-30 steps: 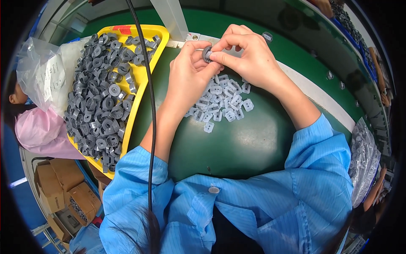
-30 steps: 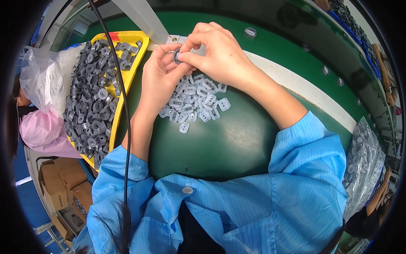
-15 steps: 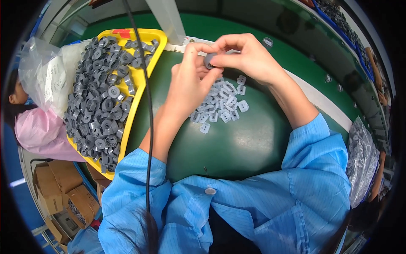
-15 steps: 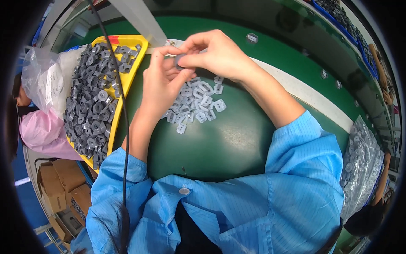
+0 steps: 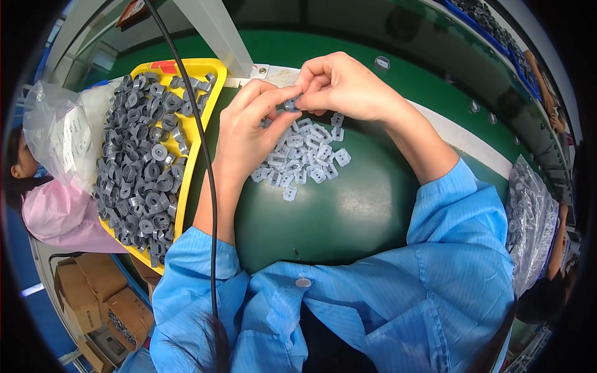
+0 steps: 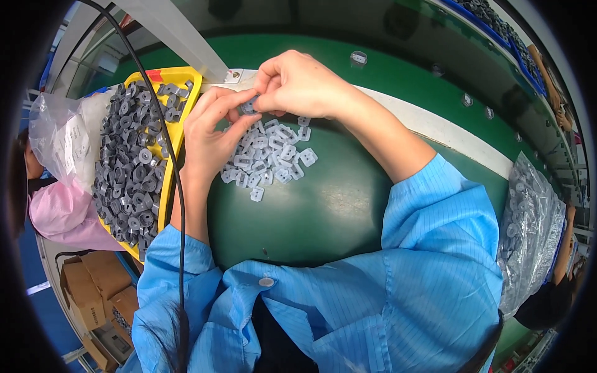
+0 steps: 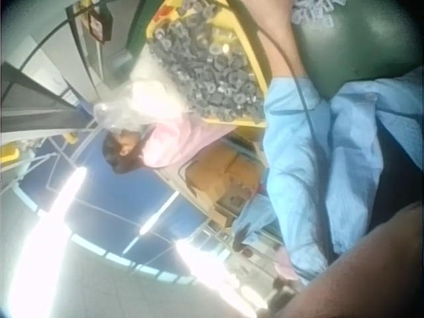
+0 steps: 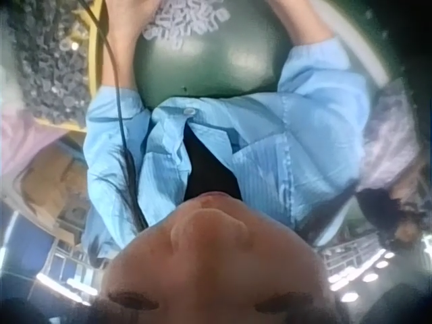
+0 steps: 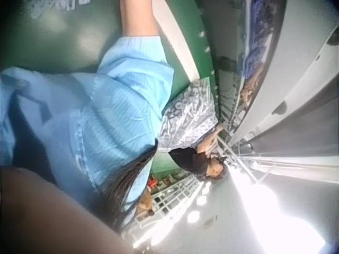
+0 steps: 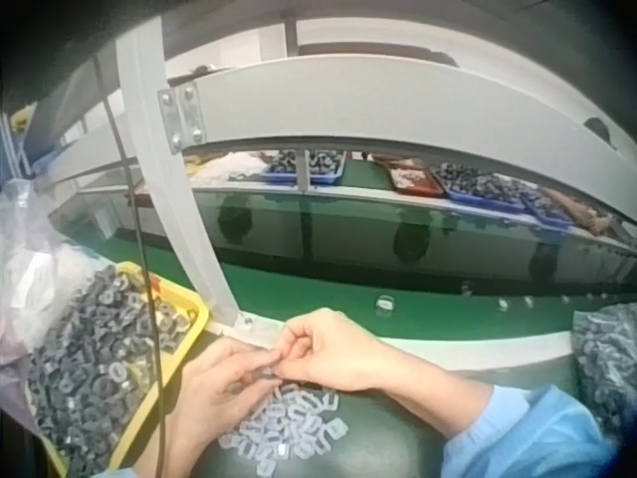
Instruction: The person assembles small plastic rings into larger circular bases by hand, taking the rings from a yellow tray and attaching them to the bases, which are then placed into a red tray.
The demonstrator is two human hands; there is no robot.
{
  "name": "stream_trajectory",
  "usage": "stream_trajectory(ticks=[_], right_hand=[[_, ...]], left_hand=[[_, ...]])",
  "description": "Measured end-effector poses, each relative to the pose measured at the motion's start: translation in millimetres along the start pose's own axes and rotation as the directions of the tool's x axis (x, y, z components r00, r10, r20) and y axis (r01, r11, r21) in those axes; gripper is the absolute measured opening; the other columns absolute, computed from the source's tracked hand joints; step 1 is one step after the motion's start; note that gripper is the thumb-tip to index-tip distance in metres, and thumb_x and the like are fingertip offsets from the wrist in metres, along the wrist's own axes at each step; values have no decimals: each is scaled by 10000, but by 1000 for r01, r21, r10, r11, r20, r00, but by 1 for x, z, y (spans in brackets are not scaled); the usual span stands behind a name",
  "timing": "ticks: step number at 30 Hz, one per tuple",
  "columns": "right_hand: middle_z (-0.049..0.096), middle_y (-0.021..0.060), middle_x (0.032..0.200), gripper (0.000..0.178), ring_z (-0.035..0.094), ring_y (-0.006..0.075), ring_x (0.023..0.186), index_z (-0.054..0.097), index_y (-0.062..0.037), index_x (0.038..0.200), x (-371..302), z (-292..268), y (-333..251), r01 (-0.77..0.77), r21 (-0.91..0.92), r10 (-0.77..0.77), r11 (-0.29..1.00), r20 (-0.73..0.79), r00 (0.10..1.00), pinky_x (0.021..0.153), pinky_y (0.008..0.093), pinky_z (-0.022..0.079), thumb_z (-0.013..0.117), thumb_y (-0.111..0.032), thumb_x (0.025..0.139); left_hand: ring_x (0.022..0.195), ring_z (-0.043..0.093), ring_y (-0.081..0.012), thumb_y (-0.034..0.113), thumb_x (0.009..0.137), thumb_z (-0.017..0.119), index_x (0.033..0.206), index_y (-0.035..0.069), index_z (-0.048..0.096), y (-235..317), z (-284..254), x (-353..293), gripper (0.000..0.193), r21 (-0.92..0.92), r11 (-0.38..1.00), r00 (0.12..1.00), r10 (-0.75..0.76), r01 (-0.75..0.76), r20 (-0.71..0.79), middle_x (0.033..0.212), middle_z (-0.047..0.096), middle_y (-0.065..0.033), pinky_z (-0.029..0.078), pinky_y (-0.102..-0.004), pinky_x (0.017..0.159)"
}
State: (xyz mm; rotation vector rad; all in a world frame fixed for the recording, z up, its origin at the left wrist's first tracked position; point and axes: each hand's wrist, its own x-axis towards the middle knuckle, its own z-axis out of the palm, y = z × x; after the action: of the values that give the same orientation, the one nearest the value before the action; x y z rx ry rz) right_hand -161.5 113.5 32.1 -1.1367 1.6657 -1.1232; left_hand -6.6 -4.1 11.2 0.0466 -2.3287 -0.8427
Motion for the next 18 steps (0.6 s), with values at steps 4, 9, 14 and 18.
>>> stream_trajectory(ticks=[4,9,14,18], right_hand=[[676,71,862,127,616,82,734,634,-5,939,1,-4,4,43,287,-45,957,2,999,682,206,507,654,-69,831],[650,46,921,272,613,90,832,590,-18,1075,6,-4,10,-4,637,-45,771,61,997,735,201,502,666,-109,830],[623,32,875,177,577,73,752,578,-34,985,11,-3,21,5,714,-199,700,188,962,653,186,462,613,-61,814],[606,20,824,181,532,83,689,596,-27,954,21,-35,42,19,652,-25,758,0,1000,602,205,422,609,-64,778]], left_hand=[[634,569,-117,7,662,780,1065,138,687,-2,2,1,434,-35,999,992,28,-32,-126,844,588,-27,491,-245,573],[662,547,-144,38,662,782,1069,147,690,-5,3,1,431,-10,999,985,41,-44,-165,823,568,-29,476,-259,588],[744,516,-197,123,650,786,1062,158,678,-6,13,0,427,27,991,972,131,-128,-195,825,518,-25,420,-319,686],[872,559,-265,45,705,677,1049,100,650,-3,-9,4,350,300,951,991,106,-78,-78,927,568,-71,444,-373,782]])
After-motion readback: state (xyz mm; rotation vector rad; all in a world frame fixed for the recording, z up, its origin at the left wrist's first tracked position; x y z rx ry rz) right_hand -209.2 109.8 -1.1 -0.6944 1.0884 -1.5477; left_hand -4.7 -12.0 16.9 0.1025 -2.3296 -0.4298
